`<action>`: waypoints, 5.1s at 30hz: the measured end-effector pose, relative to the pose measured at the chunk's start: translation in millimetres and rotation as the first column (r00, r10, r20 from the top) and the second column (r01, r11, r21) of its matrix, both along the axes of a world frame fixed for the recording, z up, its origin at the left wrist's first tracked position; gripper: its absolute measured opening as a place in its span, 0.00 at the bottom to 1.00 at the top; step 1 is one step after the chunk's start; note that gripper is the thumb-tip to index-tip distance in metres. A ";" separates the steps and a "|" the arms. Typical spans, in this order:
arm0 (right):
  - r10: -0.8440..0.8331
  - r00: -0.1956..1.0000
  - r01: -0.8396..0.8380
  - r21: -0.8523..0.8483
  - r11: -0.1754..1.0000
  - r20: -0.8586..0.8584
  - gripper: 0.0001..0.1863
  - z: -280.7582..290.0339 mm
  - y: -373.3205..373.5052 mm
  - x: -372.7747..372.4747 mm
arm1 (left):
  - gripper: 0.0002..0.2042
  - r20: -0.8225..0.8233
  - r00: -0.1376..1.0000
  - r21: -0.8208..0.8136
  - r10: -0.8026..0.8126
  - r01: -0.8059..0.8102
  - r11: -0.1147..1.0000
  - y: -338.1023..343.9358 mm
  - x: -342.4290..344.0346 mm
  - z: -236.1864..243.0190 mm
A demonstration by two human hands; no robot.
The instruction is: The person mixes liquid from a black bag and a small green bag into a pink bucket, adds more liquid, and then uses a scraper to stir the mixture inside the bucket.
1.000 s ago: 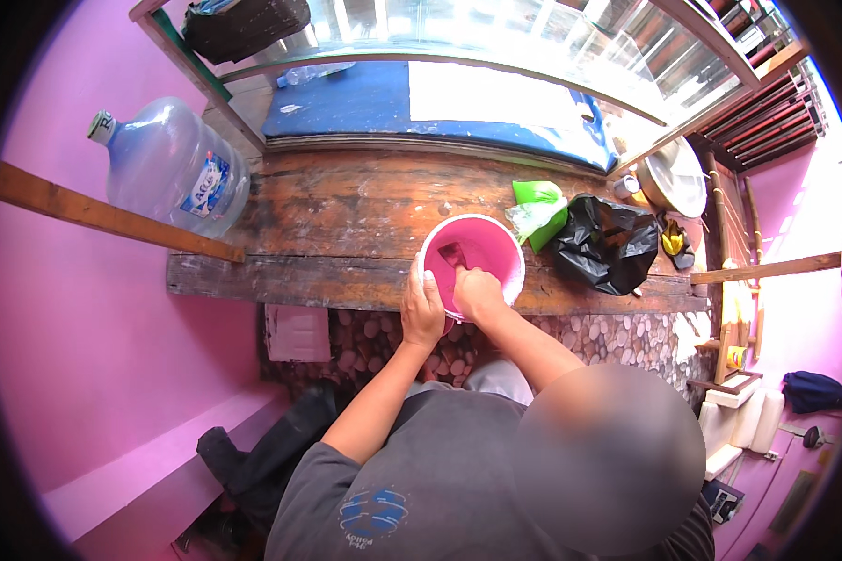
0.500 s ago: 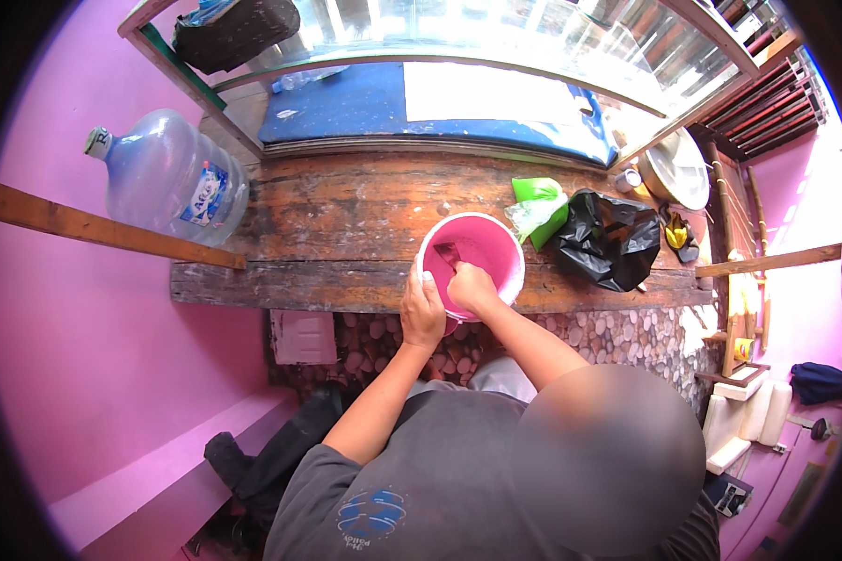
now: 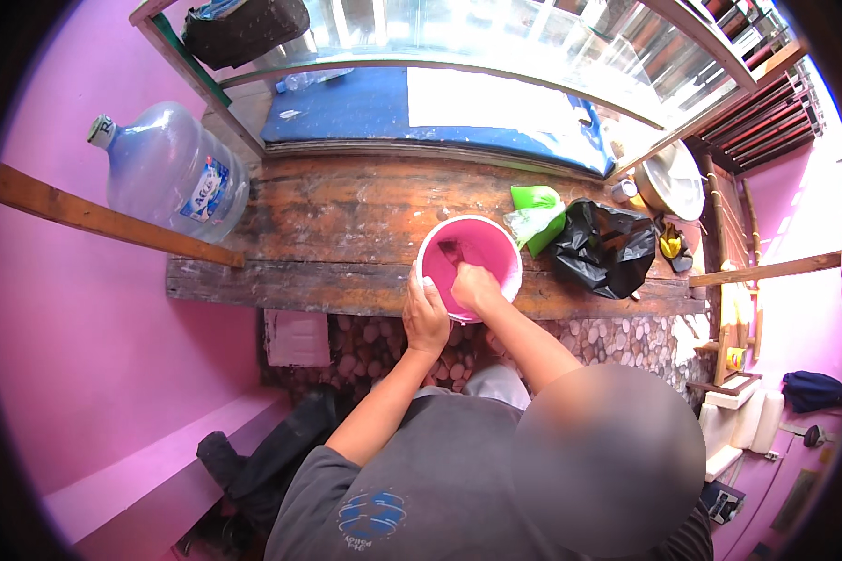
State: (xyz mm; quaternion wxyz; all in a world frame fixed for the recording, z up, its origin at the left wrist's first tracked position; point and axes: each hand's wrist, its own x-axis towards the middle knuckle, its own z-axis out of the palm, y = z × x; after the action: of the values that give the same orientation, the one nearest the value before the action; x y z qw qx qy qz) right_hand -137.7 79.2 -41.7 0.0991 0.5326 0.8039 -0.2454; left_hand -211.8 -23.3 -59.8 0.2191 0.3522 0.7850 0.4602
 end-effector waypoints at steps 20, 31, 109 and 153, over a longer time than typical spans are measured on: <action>-0.032 0.998 0.044 -0.220 0.974 0.061 0.22 8.6 -4.1 -11.4 | 0.24 0.030 0.999 0.019 0.031 -0.032 0.999 -2.8 2.7 -4.4; -0.024 0.989 0.086 -0.429 0.899 0.147 0.19 -22.0 25.0 -18.6 | 0.24 -0.033 0.999 0.096 0.018 -0.015 0.995 4.3 12.3 -7.9; -0.671 0.736 0.466 -0.785 0.408 0.088 0.11 -20.7 34.6 10.3 | 0.25 0.176 0.959 0.093 -0.223 0.209 0.973 31.8 -34.7 0.6; -0.226 0.963 0.264 -0.676 0.688 0.147 0.13 -33.6 42.5 2.4 | 0.23 0.037 0.986 -0.020 -0.160 0.161 0.987 29.5 -30.5 8.3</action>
State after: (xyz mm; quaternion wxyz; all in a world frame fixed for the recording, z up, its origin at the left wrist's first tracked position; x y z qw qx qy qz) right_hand -135.3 121.7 -75.3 0.2769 0.5659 0.5733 -0.5238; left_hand -242.3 6.1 -51.6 0.2732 0.4036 0.7554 0.4380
